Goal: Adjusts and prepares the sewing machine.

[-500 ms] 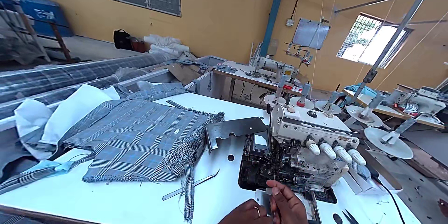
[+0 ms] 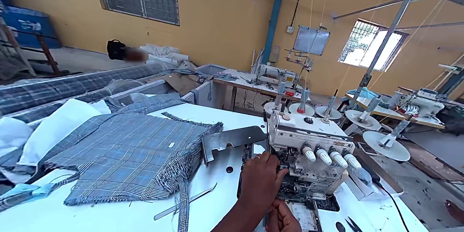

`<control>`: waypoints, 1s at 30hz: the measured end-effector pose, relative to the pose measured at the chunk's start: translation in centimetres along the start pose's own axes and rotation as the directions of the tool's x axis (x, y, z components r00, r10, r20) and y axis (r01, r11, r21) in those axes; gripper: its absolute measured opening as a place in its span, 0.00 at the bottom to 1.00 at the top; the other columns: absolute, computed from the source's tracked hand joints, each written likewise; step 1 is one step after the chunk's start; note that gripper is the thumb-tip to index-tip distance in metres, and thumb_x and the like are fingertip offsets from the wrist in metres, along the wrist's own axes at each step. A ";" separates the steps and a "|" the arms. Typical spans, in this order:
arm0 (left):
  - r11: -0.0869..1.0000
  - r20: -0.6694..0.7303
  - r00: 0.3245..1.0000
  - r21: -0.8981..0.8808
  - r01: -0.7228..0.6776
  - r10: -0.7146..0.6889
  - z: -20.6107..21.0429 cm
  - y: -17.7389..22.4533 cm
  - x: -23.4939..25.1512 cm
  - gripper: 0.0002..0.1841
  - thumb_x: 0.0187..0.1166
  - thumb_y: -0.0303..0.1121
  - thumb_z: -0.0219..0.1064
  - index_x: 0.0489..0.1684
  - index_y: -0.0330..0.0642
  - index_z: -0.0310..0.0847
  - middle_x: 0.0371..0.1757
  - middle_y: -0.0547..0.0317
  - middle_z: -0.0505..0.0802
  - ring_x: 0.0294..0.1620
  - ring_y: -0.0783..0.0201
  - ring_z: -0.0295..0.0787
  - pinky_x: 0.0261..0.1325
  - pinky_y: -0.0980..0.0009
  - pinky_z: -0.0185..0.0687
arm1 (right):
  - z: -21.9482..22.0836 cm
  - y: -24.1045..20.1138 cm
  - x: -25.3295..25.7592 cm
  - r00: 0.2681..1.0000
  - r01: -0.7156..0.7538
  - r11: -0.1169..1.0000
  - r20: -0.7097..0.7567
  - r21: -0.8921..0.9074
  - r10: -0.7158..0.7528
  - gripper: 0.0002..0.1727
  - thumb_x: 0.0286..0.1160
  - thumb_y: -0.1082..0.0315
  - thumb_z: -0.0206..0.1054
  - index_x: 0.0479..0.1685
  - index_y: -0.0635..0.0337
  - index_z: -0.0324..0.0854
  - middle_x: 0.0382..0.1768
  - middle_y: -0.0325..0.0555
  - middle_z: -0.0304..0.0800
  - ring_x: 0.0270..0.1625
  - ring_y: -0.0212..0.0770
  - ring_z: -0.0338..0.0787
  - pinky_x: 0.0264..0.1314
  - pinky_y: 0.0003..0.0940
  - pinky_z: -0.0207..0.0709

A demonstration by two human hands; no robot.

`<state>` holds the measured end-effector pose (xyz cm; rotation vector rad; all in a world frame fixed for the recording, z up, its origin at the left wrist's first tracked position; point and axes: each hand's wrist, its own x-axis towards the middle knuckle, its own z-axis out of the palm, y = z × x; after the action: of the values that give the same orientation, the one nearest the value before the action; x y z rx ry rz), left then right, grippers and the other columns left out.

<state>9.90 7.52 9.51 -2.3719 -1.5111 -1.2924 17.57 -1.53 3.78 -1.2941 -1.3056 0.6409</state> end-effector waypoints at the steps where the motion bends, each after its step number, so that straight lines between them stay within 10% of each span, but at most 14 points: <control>1: 0.999 0.005 0.999 -0.020 0.038 -0.038 0.1 0.3 0.0 0.17 0.75 0.47 0.72 0.37 0.39 0.91 0.36 0.51 0.92 0.38 0.51 0.92 0.43 0.52 0.84 | 0.0 0.3 0.0 1.000 0.009 1.000 -0.003 -0.012 -0.009 0.11 0.76 0.78 0.57 0.46 0.74 0.84 0.17 0.37 0.80 0.17 0.22 0.76 0.23 0.21 0.73; 6: 0.936 -0.048 0.963 -0.255 0.244 -0.265 1.2 1.0 -0.1 0.12 0.77 0.39 0.66 0.33 0.41 0.91 0.30 0.59 0.88 0.31 0.61 0.86 0.40 0.58 0.81 | 0.1 1.1 -0.1 0.999 0.038 0.998 -0.005 -0.049 -0.038 0.10 0.75 0.77 0.59 0.45 0.72 0.85 0.16 0.37 0.80 0.16 0.25 0.76 0.22 0.25 0.73; 11: 0.588 0.202 0.868 -0.664 0.462 -0.453 0.2 -0.5 0.1 0.07 0.77 0.32 0.66 0.35 0.37 0.87 0.30 0.63 0.84 0.29 0.72 0.78 0.36 0.73 0.74 | -0.5 0.5 0.2 1.000 0.008 0.998 0.019 0.058 -0.009 0.12 0.78 0.79 0.58 0.51 0.74 0.85 0.18 0.37 0.81 0.17 0.21 0.75 0.23 0.20 0.73; 21: 0.786 0.251 0.879 -0.395 0.475 -0.405 -0.4 0.8 0.9 0.11 0.79 0.43 0.72 0.40 0.46 0.93 0.36 0.63 0.87 0.34 0.67 0.82 0.43 0.65 0.78 | -0.4 0.6 0.1 1.000 0.001 0.999 0.009 0.053 -0.002 0.12 0.77 0.80 0.58 0.50 0.73 0.85 0.18 0.38 0.81 0.17 0.22 0.76 0.22 0.20 0.73; 30: 0.356 0.419 0.780 -0.718 0.598 -0.465 -1.4 -1.5 1.1 0.06 0.82 0.28 0.67 0.34 0.38 0.85 0.26 0.63 0.83 0.28 0.71 0.76 0.36 0.74 0.73 | -2.0 0.3 0.4 0.998 -0.027 0.996 0.061 0.081 0.022 0.12 0.79 0.79 0.57 0.51 0.73 0.85 0.17 0.35 0.80 0.17 0.21 0.75 0.22 0.19 0.72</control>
<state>8.09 8.47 10.55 -2.4948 -2.2269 -2.5524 19.64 -1.73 4.07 -1.2343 -1.3005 0.7477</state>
